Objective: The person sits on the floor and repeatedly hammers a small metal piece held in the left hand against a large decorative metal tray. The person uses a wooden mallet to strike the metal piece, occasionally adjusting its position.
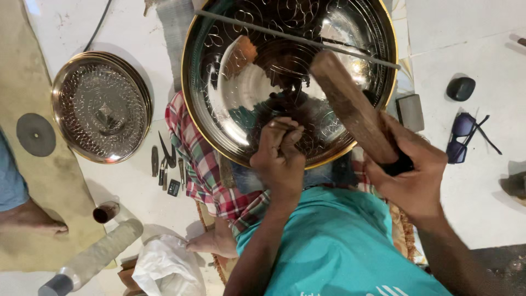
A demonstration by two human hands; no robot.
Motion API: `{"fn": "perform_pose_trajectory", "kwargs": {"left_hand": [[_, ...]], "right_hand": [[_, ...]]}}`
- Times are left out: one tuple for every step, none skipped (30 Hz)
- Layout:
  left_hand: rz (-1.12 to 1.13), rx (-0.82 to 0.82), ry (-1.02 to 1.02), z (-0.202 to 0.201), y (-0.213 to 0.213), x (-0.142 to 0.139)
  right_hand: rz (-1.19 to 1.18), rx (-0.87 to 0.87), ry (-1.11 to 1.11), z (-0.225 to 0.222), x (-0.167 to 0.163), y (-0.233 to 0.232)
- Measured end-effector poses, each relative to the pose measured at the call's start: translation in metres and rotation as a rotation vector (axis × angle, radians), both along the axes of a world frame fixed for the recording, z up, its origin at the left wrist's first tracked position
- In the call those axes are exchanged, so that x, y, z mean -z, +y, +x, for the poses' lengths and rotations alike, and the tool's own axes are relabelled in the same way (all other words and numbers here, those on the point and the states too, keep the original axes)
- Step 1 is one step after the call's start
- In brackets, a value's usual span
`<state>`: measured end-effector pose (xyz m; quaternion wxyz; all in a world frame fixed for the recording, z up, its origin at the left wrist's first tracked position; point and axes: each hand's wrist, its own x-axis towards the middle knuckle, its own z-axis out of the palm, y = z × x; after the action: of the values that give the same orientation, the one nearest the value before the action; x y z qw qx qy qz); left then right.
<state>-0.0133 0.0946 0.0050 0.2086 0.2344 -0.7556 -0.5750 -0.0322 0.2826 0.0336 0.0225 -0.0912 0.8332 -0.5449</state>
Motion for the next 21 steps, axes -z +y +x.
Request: {"fn": "perform_pose_trajectory", "kwargs": {"left_hand": [[-0.009,0.005,0.02,-0.001,0.001,-0.002],[-0.018,0.01,0.037,0.0,0.003,-0.004],[-0.04,0.01,0.021,0.0,0.003,-0.005],[-0.059,0.011,0.007,0.0,0.004,-0.006],[-0.077,0.01,-0.007,0.001,0.005,-0.006],[-0.098,0.0,-0.003,0.001,0.006,-0.006],[-0.122,-0.011,-0.001,0.002,0.006,-0.004],[-0.147,-0.022,0.0,0.002,0.006,-0.002],[-0.168,-0.025,-0.006,0.004,0.005,0.001],[-0.189,-0.026,-0.013,0.005,0.005,0.004],[-0.21,-0.025,-0.015,0.006,0.004,0.007],[-0.244,-0.033,-0.005,0.006,0.004,0.01],[-0.279,-0.04,0.005,0.006,0.003,0.013],[-0.314,-0.045,0.013,0.007,0.004,0.015],[-0.305,-0.045,-0.002,0.008,0.003,0.016],[-0.294,-0.043,-0.012,0.008,0.004,0.018],[-0.283,-0.042,-0.022,0.008,0.004,0.018],[-0.266,-0.034,-0.018,0.009,0.004,0.018],[-0.25,-0.025,-0.016,0.009,0.003,0.018],[-0.234,-0.016,-0.014,0.01,0.003,0.018],[-0.277,-0.006,-0.013,0.009,0.002,0.018]], "right_hand": [[-0.016,-0.039,-0.002,-0.009,-0.01,-0.004],[0.065,-0.089,0.033,-0.016,-0.021,-0.006],[0.151,-0.136,0.071,-0.023,-0.033,-0.008],[0.24,-0.183,0.109,-0.031,-0.045,-0.01],[0.239,-0.242,0.146,-0.039,-0.055,-0.013],[0.238,-0.301,0.181,-0.047,-0.064,-0.015],[0.235,-0.362,0.216,-0.055,-0.072,-0.018],[0.324,-0.404,0.218,-0.061,-0.08,-0.019],[0.411,-0.447,0.217,-0.067,-0.087,-0.019],[0.499,-0.489,0.215,-0.071,-0.093,-0.019],[0.635,-0.547,0.272,-0.075,-0.097,-0.02],[0.771,-0.605,0.329,-0.078,-0.1,-0.02],[0.907,-0.661,0.386,-0.081,-0.103,-0.02],[0.995,-0.715,0.425,-0.083,-0.106,-0.02],[1.083,-0.769,0.464,-0.084,-0.108,-0.02],[1.176,-0.82,0.504,-0.086,-0.11,-0.02],[1.104,-0.775,0.494,-0.087,-0.112,-0.022],[1.03,-0.733,0.484,-0.088,-0.113,-0.023],[0.955,-0.692,0.472,-0.089,-0.114,-0.026],[1.094,-0.756,0.449,-0.09,-0.116,-0.027],[1.234,-0.818,0.423,-0.09,-0.117,-0.029]]}}
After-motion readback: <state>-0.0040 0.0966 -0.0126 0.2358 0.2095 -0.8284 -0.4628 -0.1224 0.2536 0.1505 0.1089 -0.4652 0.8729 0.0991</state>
